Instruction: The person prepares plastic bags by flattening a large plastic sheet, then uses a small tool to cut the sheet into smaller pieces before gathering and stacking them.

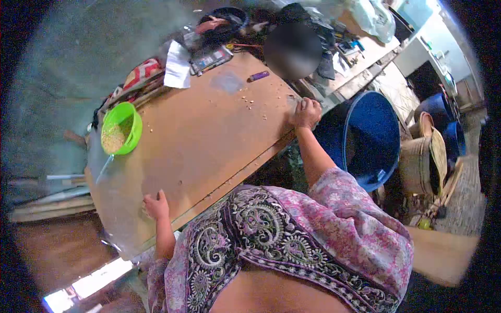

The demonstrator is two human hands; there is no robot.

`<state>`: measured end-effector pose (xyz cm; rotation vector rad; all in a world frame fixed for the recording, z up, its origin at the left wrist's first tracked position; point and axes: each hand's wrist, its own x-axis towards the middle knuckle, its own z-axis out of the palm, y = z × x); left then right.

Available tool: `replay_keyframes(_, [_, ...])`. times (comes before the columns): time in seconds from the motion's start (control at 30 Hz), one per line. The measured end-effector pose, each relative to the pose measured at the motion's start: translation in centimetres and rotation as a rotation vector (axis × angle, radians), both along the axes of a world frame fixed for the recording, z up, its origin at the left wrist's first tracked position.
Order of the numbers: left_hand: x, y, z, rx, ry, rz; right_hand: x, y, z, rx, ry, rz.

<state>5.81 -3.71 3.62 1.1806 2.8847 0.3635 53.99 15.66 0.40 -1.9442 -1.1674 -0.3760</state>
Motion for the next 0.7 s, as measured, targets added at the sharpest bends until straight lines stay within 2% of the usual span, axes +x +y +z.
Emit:
replay_keyframes(0.03, [0.1, 0.0, 0.4, 0.030, -0.059, -0.019, -0.9, -0.1, 0.9, 0.039, -0.010, 0.057])
replay_keyframes(0.07, [-0.8, -0.1, -0.8, 0.029, -0.053, 0.009, -2.2, -0.6, 1.8, -0.190, 0.039, 0.220])
replay_keyframes(0.1, [-2.2, 0.0, -3.2, 0.025, -0.008, -0.040, -4.1, -1.0, 1.9, -0.188, 0.042, 0.248])
replay_keyframes(0.13, [-3.3, 0.0, -4.4, 0.021, 0.036, -0.089, -6.4, -1.6, 2.0, -0.359, -0.001, 0.378])
replay_keyframes(0.17, [-3.1, 0.4, -3.8, -0.023, -0.045, -0.087, -8.4, -2.2, 2.3, -0.530, -0.051, 0.508])
replay_keyframes(0.2, [-2.6, 0.8, -3.4, -0.067, -0.126, -0.084, -9.9, -2.9, 2.8, -0.528, -0.055, 0.539])
replay_keyframes(0.27, [-1.1, 0.8, -2.6, 0.013, -0.006, -0.050, -12.5, -4.3, 4.6, -0.615, -0.253, 0.561])
replay_keyframes(0.33, [-0.6, 1.0, -1.9, 0.004, -0.180, -0.023, -13.6, -4.7, 4.5, -0.582, -0.260, 0.615])
replay_keyframes(0.4, [-0.9, 1.5, -3.4, -0.069, -0.105, -0.030, -14.1, -4.1, 3.8, -0.593, -0.247, 0.630])
replay_keyframes(0.5, [0.3, 2.0, -3.0, -0.032, -0.153, 0.135, -14.6, -3.8, 2.5, -0.576, -0.285, 0.666])
replay_keyframes(0.57, [-0.1, 2.0, -4.3, -0.149, -0.045, 0.025, -15.0, -4.3, 3.6, -0.579, -0.304, 0.688])
replay_keyframes(0.63, [-0.2, 1.7, -4.1, -0.068, -0.094, 0.007, -15.2, -4.3, 3.7, -0.586, -0.325, 0.713])
replay_keyframes(0.7, [0.2, 1.9, -2.3, 0.011, -0.135, -0.016, -15.2, -3.7, 2.7, -0.641, -0.213, 0.720])
